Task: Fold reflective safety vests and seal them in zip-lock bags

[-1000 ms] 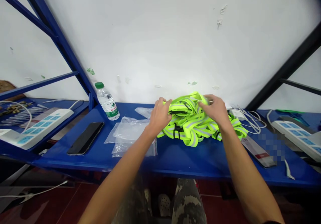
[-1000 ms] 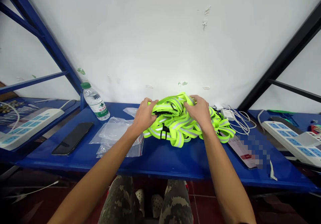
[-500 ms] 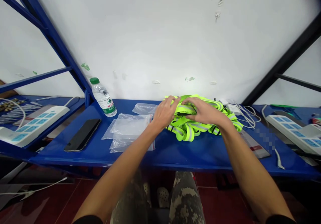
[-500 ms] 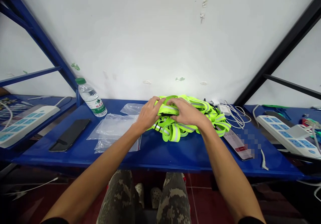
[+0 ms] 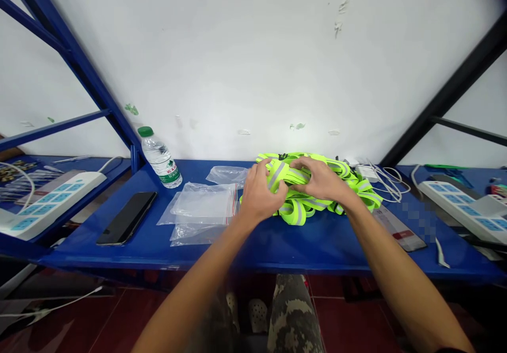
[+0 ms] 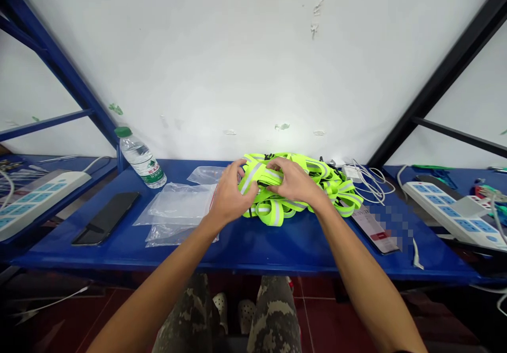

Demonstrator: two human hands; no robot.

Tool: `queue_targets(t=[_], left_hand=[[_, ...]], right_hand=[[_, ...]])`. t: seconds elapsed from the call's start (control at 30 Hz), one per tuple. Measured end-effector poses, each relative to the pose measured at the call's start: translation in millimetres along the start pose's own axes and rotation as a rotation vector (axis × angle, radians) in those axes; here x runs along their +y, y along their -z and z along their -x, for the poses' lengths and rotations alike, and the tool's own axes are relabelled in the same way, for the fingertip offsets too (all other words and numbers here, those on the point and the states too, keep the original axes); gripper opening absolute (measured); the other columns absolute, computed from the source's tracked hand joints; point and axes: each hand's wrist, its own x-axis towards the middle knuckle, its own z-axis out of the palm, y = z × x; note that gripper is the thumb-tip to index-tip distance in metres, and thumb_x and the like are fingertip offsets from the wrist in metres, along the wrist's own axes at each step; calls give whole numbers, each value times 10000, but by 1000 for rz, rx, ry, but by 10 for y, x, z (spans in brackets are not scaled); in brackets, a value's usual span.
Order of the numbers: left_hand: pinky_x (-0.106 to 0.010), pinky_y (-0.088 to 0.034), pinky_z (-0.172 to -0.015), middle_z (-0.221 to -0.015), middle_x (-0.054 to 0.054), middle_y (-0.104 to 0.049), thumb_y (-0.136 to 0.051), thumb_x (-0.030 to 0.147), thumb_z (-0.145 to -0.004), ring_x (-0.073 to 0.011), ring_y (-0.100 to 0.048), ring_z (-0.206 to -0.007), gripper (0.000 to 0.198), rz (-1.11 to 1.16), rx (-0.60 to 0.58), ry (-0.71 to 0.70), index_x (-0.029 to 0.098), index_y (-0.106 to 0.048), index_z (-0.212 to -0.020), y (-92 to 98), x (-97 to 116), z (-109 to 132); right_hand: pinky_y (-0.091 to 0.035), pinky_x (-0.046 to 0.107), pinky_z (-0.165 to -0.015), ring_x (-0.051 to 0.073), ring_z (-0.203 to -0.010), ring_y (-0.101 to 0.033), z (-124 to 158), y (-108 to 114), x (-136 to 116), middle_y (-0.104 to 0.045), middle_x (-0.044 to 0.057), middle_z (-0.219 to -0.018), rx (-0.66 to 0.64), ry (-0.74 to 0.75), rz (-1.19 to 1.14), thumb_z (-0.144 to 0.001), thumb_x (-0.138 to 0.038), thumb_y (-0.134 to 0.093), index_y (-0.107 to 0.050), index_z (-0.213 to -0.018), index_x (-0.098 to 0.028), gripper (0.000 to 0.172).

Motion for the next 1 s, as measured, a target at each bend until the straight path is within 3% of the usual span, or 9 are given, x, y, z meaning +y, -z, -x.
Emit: queue_targets(t=[0.07, 0.13, 0.3, 0.4, 0.53, 0.7, 1.0], left_hand=[[-372, -491, -852, -1010, -99, -629, -546, 475, -884, -213, -622, -868, 601, 278, -79, 200, 164, -428, -1385, -68, -47, -55], [-333, -509, -793, -1045, -108, -653, -565, 541, -875, -193, -643, -825, 643, 490, -127, 321, 168, -438, -1384, -127, -125, -148], [-308, -539, -651, -1076, -157, -682, -691, 451, -823, -172, -646, -724, 663, 798, -218, 412, 97, -497, -1349, -134, -190, -289], [-274, -535, -596, -1037, -139, -699, -726, 376, -808, -141, -635, -656, 652, 815, -164, 428, 99, -500, -1353, -99, -139, -284], [-254, -531, -553, -1000, -125, -710, -695, 320, -841, -113, -612, -588, 585, 834, -152, 440, 94, -506, -1346, -102, -76, -261], [-270, -559, -575, -1020, -125, -706, -688, 313, -848, -136, -646, -645, 571, 818, -116, 431, 82, -514, -1340, -137, -28, -245], [-272, -552, -605, -1028, -133, -704, -776, 346, -755, -153, -656, -698, 564, 835, -190, 401, 97, -590, -1227, -187, -88, -213]], right_hand=[[-484, 433, -894, 285, -1005, -619, 6, -67, -18, -663, 101, -1074, 59, 45, 20, -664, -240, -750, -619, -1063, -175, 425], [-474, 453, -915, 293, -1030, -608, 16, -130, -32, -659, 107, -1079, 89, 75, 17, -665, -240, -754, -625, -1053, -176, 414], [-475, 455, -940, 287, -1061, -617, 59, -191, -19, -671, 107, -1108, 65, 53, -89, -705, -268, -745, -643, -1075, -180, 394], [-492, 430, -925, 266, -1039, -641, 77, -164, -5, -686, 95, -1122, 36, -1, -150, -755, -248, -684, -643, -1117, -187, 369], [-484, 447, -942, 283, -1062, -630, 77, -154, -35, -671, 110, -1151, 48, 37, -43, -689, -152, -643, -612, -1138, -169, 451], [-457, 493, -981, 317, -1139, -589, 94, -194, -98, -624, 144, -1216, 23, 74, 65, -711, -228, -663, -541, -1203, -168, 510], [-503, 414, -874, 271, -998, -626, 105, -268, -66, -639, 104, -1079, 39, 69, 30, -689, -231, -671, -539, -1105, -176, 440]])
